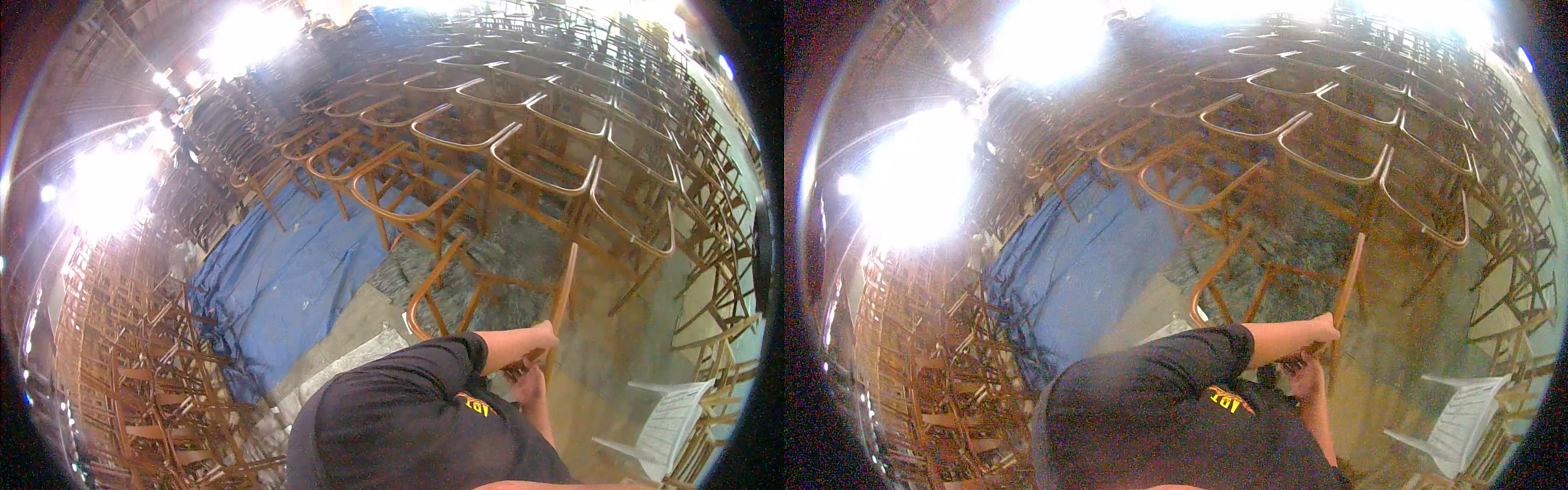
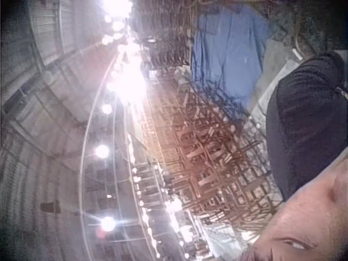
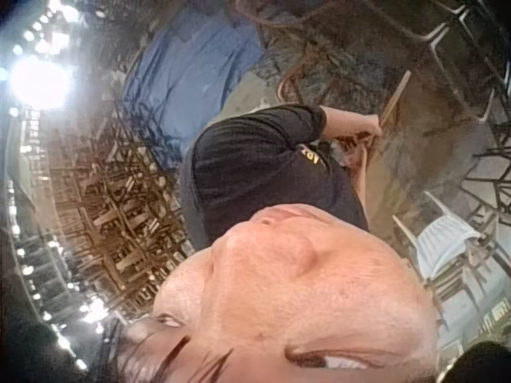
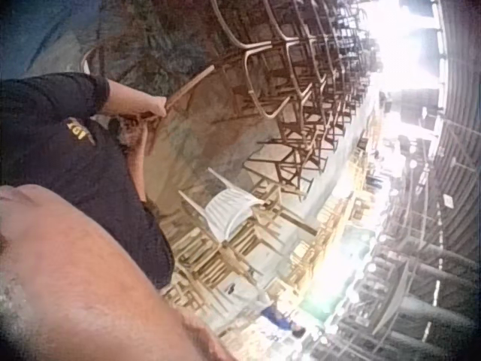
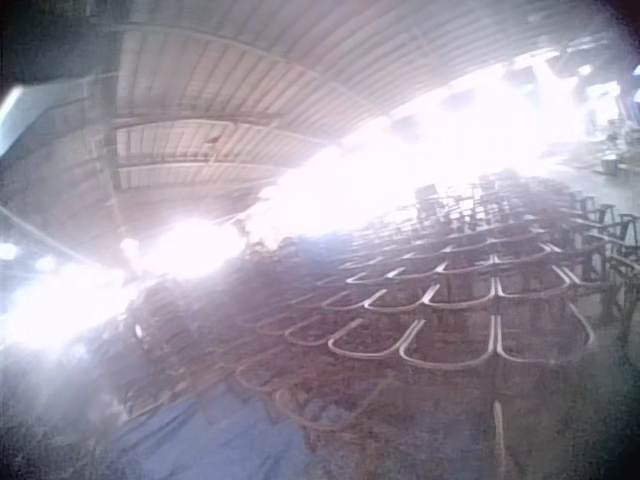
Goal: The person repeatedly picks up wooden chair frames from a pile and stacks them upright on a blue tarp. The person handles the chairs one at a time, lifting and placing them into a growing stack.
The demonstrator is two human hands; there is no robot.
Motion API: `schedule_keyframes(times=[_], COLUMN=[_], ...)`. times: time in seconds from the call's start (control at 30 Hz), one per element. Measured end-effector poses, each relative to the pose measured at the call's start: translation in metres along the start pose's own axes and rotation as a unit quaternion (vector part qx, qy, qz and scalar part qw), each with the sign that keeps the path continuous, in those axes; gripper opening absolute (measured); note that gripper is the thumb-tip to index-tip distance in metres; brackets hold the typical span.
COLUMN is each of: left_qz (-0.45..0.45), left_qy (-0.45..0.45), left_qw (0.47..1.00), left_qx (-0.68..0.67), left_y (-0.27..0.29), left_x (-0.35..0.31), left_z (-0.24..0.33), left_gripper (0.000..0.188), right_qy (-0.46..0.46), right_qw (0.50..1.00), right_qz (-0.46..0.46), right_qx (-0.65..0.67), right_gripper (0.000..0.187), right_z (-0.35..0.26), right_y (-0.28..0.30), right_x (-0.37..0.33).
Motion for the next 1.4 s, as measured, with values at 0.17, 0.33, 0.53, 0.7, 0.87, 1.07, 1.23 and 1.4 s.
schedule_keyframes(times=[0.17, 0.33, 0.53, 0.7, 0.87, 1.07, 1.23, 1.4], left_qz=[0.156, 0.146, 0.124, 0.136, 0.199, 0.271, 0.367, 0.496], left_qy=[0.017, 0.017, -0.039, -0.103, -0.149, -0.174, -0.116, -0.08], left_qw=[0.955, 0.895, 0.902, 0.895, 0.886, 0.856, 0.792, 0.66], left_qx=[-0.253, -0.422, -0.412, -0.413, -0.391, -0.404, -0.473, -0.559], left_y=[0.003, 0.08, 0.119, 0.137, 0.13, 0.096, 0.052, -0.052], left_x=[-0.009, -0.037, -0.107, -0.202, -0.318, -0.482, -0.636, -0.78], left_z=[-0.021, -0.06, -0.05, -0.063, -0.108, -0.131, -0.179, -0.233], left_gripper=[0.044, 0.033, 0.037, 0.039, 0.043, 0.045, 0.049, 0.046], right_qy=[0.02, 0.128, 0.227, 0.244, 0.299, 0.357, 0.363, 0.115], right_qw=[0.986, 0.979, 0.944, 0.932, 0.954, 0.898, 0.817, 0.838], right_qz=[-0.059, 0.111, 0.12, 0.098, 0.001, -0.15, -0.282, -0.285], right_qx=[-0.155, -0.111, 0.206, 0.248, 0.027, -0.209, -0.347, -0.452], right_gripper=[0.031, 0.081, 0.108, 0.092, 0.075, 0.057, 0.045, 0.04], right_z=[-0.023, -0.003, -0.094, -0.187, -0.189, -0.119, -0.019, 0.136], right_y=[0.07, 0.182, 0.188, 0.103, -0.002, -0.117, -0.239, -0.374], right_x=[-0.021, -0.06, -0.049, -0.029, -0.03, -0.049, -0.068, -0.144])
Point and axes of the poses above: each hand's wrist, its own x-axis towards the middle knuckle, its own y-axis out of the back of the hand, z = x × y, the point moved 1 cm from there along x, towards the middle knuckle, and after that the axes turned 7 degrees about x, right-handed, at the moved point
